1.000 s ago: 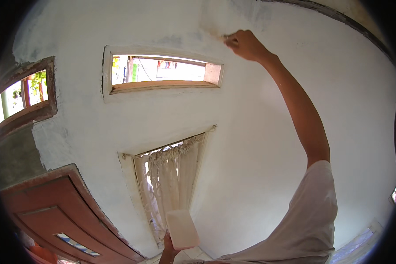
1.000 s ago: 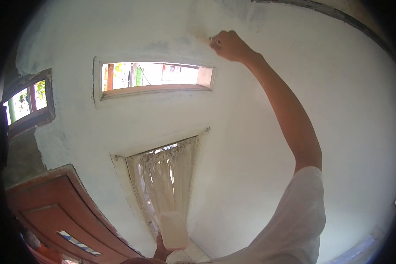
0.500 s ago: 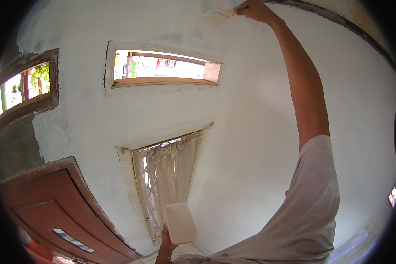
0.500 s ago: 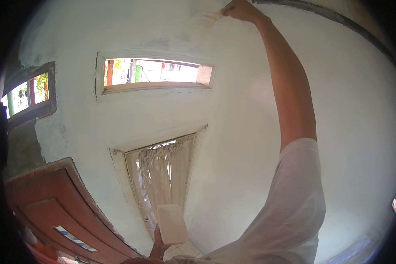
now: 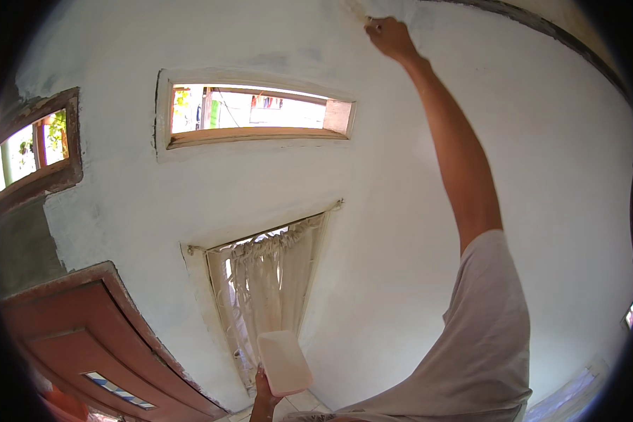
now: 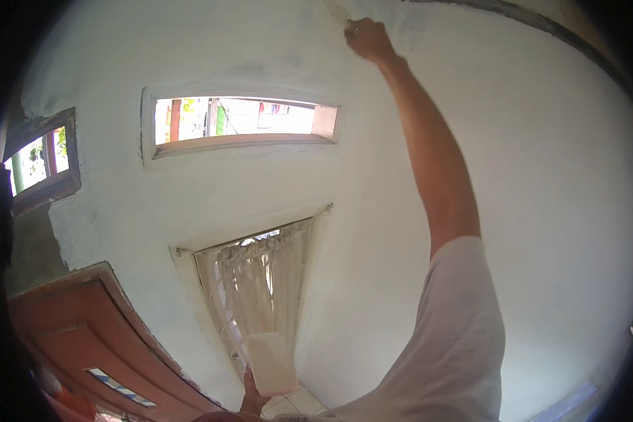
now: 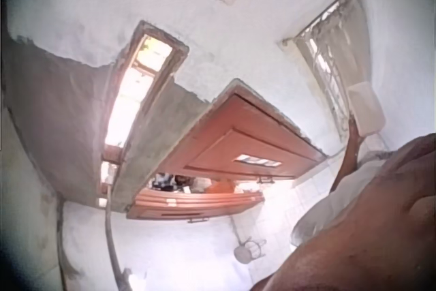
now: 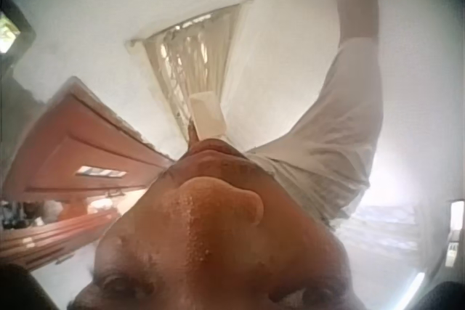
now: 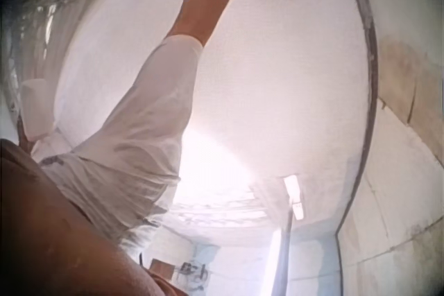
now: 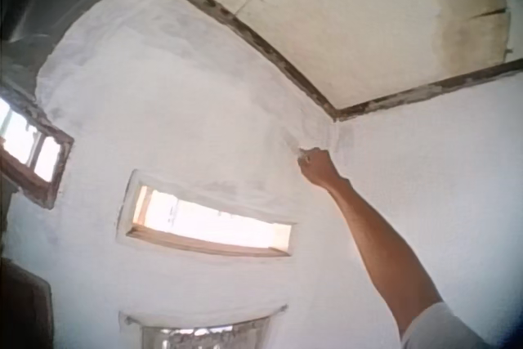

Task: The person paints the wall and areas around the doorway using a paintbrush and white paint from a container.

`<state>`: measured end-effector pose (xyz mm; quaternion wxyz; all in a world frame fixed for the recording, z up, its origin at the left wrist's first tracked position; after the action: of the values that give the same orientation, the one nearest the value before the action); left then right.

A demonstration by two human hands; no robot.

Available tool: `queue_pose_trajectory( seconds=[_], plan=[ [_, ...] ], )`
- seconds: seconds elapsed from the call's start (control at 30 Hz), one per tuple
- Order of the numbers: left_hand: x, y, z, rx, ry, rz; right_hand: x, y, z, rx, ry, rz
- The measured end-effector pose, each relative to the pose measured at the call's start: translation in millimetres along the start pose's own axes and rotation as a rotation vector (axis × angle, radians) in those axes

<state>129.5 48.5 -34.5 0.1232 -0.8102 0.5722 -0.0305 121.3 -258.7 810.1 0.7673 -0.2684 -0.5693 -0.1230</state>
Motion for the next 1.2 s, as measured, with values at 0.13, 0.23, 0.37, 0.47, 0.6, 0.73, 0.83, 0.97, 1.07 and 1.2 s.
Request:
queue_pose_trajectory(
  seconds=[0.13, 0.23, 0.37, 0.47, 0.6, 0.73, 0.83, 0.97, 1.07, 1.2],
  plan=[
    [10, 8, 4, 0.013, 0.05, 0.047, -94, 39, 14, 0.058, 0.186, 0.083],
    [14, 9, -17, 0.039, 0.063, 0.086, -145, 48, 28, 0.064, 0.491, -0.02],
    [22, 11, -26, 0.007, 0.15, 0.094, -172, 30, 41, 0.121, 0.784, -0.035],
    [26, 18, -25, -0.078, 0.118, 0.129, -151, 5, 53, 0.011, 0.771, 0.009],
    [37, 21, -2, 0.002, 0.089, 0.092, -78, -30, 57, -0.033, 0.673, -0.071],
    [35, 13, -4, 0.008, 0.01, 0.043, 8, -44, 66, -0.098, 0.325, 0.086],
    [35, 16, -19, 0.033, -0.009, 0.003, 63, -75, 73, -0.152, 0.131, 0.14],
    [29, 9, -33, 0.115, -0.062, -0.089, 53, -71, 50, -0.156, 0.102, 0.006],
    [28, 7, -20, 0.104, -0.077, -0.078, -22, -40, 13, -0.098, 0.177, 0.082],
    [32, 21, -29, 0.045, -0.062, -0.014, -145, -15, 16, 0.034, 0.227, 0.149]
  ],
)
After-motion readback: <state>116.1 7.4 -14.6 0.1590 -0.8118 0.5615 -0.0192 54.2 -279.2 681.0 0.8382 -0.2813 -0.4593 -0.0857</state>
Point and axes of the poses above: each hand's wrist, its own x-axis towards the middle knuckle, its own z-axis out of the back of the hand, y = z × x, the point moved 6 cm from there along x, towards the middle knuckle, and after that the axes turned 2 degrees about -z, right-handed, at the moved point
